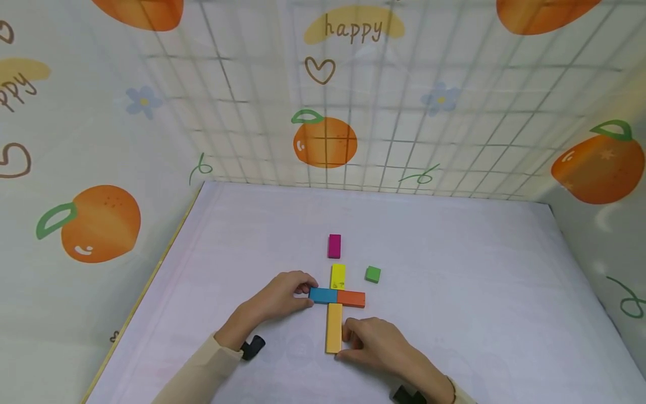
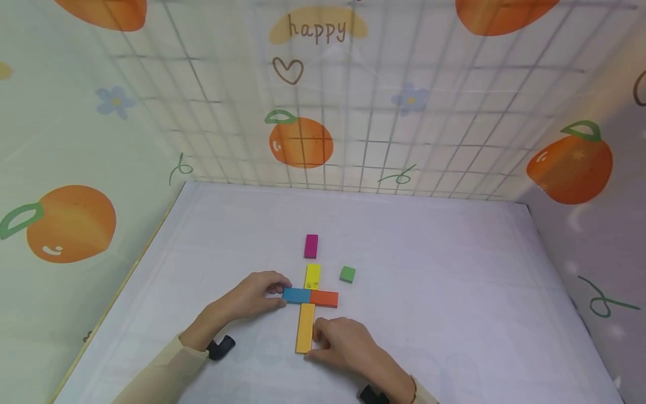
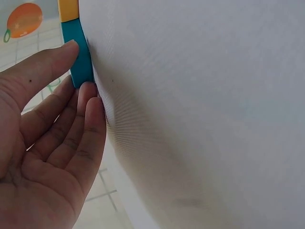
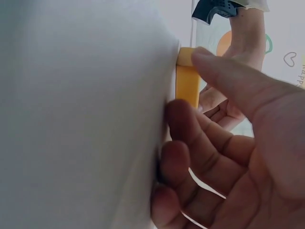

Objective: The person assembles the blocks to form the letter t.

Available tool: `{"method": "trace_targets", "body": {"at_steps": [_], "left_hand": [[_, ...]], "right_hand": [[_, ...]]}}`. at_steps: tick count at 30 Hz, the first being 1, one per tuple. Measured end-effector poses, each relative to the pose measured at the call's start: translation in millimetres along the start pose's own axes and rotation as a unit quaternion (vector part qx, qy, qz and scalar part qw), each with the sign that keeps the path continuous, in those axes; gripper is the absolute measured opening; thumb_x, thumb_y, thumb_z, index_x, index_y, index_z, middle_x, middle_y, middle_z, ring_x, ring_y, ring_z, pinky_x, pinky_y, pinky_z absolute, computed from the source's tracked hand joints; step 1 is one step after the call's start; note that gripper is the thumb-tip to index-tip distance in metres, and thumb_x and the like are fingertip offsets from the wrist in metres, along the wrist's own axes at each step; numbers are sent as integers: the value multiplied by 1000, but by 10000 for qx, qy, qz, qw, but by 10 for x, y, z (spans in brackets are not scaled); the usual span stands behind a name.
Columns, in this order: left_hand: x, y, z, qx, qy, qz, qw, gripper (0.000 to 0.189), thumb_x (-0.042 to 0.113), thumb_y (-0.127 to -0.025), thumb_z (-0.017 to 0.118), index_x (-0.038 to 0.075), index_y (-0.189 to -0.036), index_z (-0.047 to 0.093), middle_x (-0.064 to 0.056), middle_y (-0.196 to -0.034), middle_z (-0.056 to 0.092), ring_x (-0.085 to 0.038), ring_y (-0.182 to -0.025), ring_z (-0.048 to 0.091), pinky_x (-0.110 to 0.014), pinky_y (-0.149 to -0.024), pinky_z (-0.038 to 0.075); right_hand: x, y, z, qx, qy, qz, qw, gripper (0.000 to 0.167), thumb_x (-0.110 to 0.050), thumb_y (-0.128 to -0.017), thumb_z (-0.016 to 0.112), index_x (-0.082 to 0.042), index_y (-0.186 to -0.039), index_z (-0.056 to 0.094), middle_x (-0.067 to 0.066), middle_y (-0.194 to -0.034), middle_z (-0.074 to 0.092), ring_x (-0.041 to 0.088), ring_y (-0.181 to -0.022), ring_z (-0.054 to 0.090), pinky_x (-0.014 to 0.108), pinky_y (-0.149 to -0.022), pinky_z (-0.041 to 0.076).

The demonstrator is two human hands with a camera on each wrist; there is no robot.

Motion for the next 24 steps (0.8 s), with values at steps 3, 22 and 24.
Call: {"method": "trace_targets", "body": {"at_steps": [3,22,24], "left_hand": [[4,0,-1,7,9,-19,10000,34,17,-88,79,13,-120,68,7,-100,61,-14,-92,56,-27,-83,52],[5,-1,-1,1,9,3,10000,34,18,-88,79,13,-120,68,7,-100,61,-14,-92,56,-28,-84,51],[-4,1,8,-20,-8,-6,10000,34,18,-88,79,13,-120,67,7,-100,61,-14,-92,55,-28,-84,51]], "right_hand": [[-4,-4,-2,21,38,-22,10000,32,-45,-80,82,-23,-90,62,-16,-63,51,3,-57,48,22,-54,43],[38,49,-205,119,-493,-229,9984,35,-50,-83,79,-21,-97,66,-16,-69,55,4,-62,52,23,-57,47],[56,64,-327,247,-652,-281,9972,33,-47,-85,78,-19,-98,67,-15,-71,56,5,-63,53,24,-58,47]]}}
Point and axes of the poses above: each hand's wrist, its own y-axis away from the middle knuckle, its own z-axis out of the palm, x = y × z, the point moved 10 cm from there along -y, towards the middle knuckle
